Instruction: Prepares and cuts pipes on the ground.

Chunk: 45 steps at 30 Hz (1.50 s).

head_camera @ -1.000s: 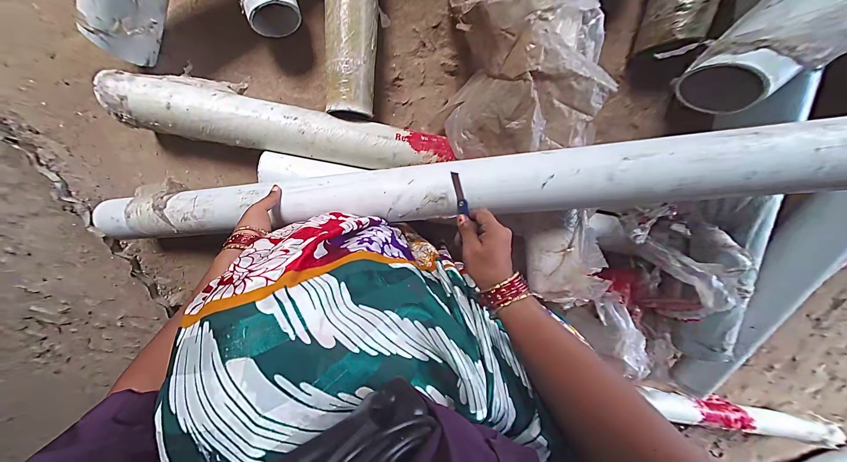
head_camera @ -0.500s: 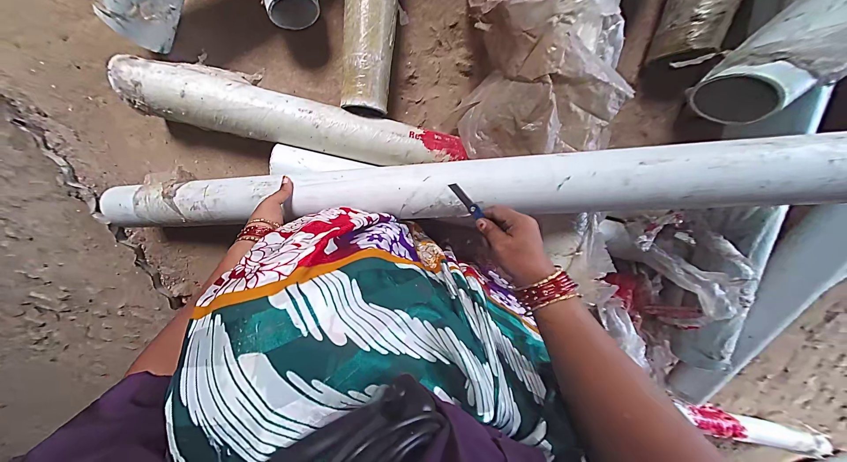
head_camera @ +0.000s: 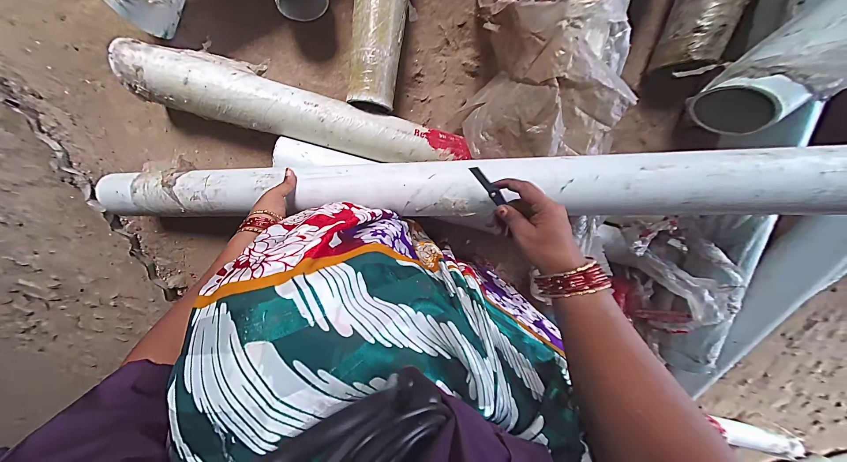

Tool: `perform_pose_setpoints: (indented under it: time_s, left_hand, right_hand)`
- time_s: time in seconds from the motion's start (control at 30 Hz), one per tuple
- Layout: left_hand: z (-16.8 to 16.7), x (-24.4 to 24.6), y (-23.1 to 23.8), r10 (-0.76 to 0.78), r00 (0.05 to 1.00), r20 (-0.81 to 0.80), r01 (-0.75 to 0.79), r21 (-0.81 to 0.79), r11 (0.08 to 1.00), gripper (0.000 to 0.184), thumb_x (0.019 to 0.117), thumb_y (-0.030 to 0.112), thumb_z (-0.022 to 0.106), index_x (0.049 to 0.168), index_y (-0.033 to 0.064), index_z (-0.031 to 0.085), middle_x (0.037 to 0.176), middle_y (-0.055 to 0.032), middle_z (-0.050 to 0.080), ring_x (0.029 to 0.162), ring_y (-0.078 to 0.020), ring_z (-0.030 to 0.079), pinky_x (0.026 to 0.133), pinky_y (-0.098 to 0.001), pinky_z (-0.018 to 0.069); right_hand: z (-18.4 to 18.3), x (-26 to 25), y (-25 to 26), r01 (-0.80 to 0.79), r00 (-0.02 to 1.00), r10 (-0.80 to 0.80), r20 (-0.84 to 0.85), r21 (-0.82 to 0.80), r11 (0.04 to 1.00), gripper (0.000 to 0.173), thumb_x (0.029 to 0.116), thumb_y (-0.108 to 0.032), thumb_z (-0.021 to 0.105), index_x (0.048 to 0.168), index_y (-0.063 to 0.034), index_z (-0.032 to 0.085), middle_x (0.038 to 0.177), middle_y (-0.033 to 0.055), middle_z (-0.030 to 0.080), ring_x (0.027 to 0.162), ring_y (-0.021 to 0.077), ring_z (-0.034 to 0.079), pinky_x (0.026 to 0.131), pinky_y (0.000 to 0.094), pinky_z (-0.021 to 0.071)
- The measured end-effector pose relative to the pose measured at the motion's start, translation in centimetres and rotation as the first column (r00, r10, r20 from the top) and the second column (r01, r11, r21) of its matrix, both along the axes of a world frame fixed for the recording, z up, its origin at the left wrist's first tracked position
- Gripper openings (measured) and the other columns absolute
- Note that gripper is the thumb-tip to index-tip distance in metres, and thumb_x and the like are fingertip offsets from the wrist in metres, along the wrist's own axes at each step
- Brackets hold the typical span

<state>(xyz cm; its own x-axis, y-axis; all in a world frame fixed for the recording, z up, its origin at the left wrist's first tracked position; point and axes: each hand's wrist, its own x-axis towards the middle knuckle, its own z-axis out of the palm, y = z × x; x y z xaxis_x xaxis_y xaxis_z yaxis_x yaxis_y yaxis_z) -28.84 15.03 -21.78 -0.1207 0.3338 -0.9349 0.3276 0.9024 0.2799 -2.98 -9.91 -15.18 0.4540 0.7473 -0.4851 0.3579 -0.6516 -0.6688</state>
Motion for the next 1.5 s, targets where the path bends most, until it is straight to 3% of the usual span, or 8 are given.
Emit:
perform_pose_setpoints:
  time_s: [0.1,0.2,0.27,0.5,0.93,1.1,1.27,1.5]
  left_hand:
    - [0.0,0.0,0.1,-0.013,0.999,-0.029,0.012,-0.020,1.000,0.050,0.1084,0.050,0.040,0.137,0.0113,0.052,0.115,-0.0087,0.065,0.096,-0.0128,0.067,0.080,-0.0296,0.0570]
    - [0.1,0.1,0.2,-0.032,0.999,-0.038,0.031,-0.027,0.999,0.052,0.1084,0.051,0.040,0.141,0.0115,0.050,0.122,-0.0099,0.063,0.102,-0.0139,0.066,0.084,-0.0312,0.0560]
    - [0.0,0.1,0.2,-0.028,0.999,-0.023,0.028,-0.019,0.999,0.050,0.1087,0.050,0.039,0.137,0.0119,0.051,0.116,-0.0083,0.065,0.098,-0.0119,0.067,0.081,-0.0293,0.0567]
    - [-0.2,0.0,0.3,-0.029,0.999,0.016,0.030,-0.024,0.999,0.049,0.1091,0.051,0.037,0.137,0.0133,0.052,0.114,-0.0068,0.065,0.097,-0.0113,0.067,0.081,-0.0288,0.0569]
    - [-0.1,0.2,0.4,-0.060,0.998,-0.029,0.059,-0.026,0.998,0.052,0.1092,0.052,0.036,0.137,0.0108,0.051,0.116,-0.0086,0.064,0.098,-0.0120,0.066,0.082,-0.0294,0.0555]
    - [-0.3,0.1,0.6,-0.062,0.997,-0.036,0.060,-0.032,0.998,0.052,0.1085,0.053,0.038,0.137,0.0110,0.052,0.114,-0.0081,0.064,0.096,-0.0122,0.067,0.081,-0.0293,0.0562]
    - [-0.3,0.3,0.8,-0.116,0.990,-0.084,0.115,-0.014,0.993,0.056,0.1077,0.054,0.040,0.141,0.0097,0.050,0.124,-0.0111,0.062,0.106,-0.0149,0.064,0.087,-0.0326,0.0543]
    - [-0.3,0.4,1.6,-0.118,0.988,-0.099,0.122,0.037,0.992,0.045,0.1078,0.038,0.050,0.142,0.0085,0.047,0.126,-0.0108,0.059,0.106,-0.0129,0.063,0.087,-0.0290,0.0541]
  right_hand:
    - [-0.8,-1.4,1.1,0.043,0.999,-0.042,-0.019,0.075,0.996,0.023,0.1033,-0.005,0.046,0.120,0.0011,0.060,0.093,0.0098,0.064,0.071,0.0098,0.056,0.065,0.0257,0.0471]
    - [-2.5,-3.3,2.2,-0.232,0.949,0.212,0.232,0.063,0.971,0.039,0.0921,-0.012,0.067,0.126,0.0062,0.060,0.106,0.0260,0.065,0.092,0.0391,0.065,0.080,0.0517,0.0546]
    - [-4.0,-4.2,2.4,-0.346,0.845,0.291,0.449,0.043,0.937,0.037,0.0917,-0.014,0.073,0.121,0.0060,0.064,0.099,0.0276,0.067,0.092,0.0470,0.069,0.072,0.0547,0.0572]
    - [-7.0,-3.9,3.0,-0.427,0.723,0.114,0.682,0.311,0.849,0.015,0.0887,0.009,0.057,0.084,0.0029,0.070,0.077,0.0199,0.064,0.074,0.0379,0.063,0.060,0.0435,0.0494]
    - [-4.2,-2.3,-3.0,-0.418,0.818,0.370,0.441,0.013,0.908,0.010,0.0762,0.016,0.063,0.085,0.0114,0.066,0.090,0.0293,0.067,0.090,0.0490,0.068,0.077,0.0563,0.0568]
    - [-0.7,0.2,-7.0,-0.224,0.890,0.244,0.385,-0.097,0.970,0.026,0.0933,-0.011,0.055,0.090,0.0133,0.063,0.093,0.0314,0.062,0.093,0.0510,0.064,0.082,0.0620,0.0515]
    - [-1.1,-1.5,-4.1,-0.109,0.929,0.080,0.361,0.061,0.992,0.026,0.0892,-0.012,0.066,0.073,0.0060,0.056,0.074,0.0182,0.056,0.064,0.0283,0.055,0.057,0.0411,0.0457]
    - [-5.2,-3.2,-0.4,-0.167,0.803,-0.005,0.596,0.233,0.958,0.026,0.0945,-0.010,0.069,0.116,0.0048,0.073,0.086,0.0228,0.072,0.071,0.0353,0.070,0.064,0.0453,0.0563]
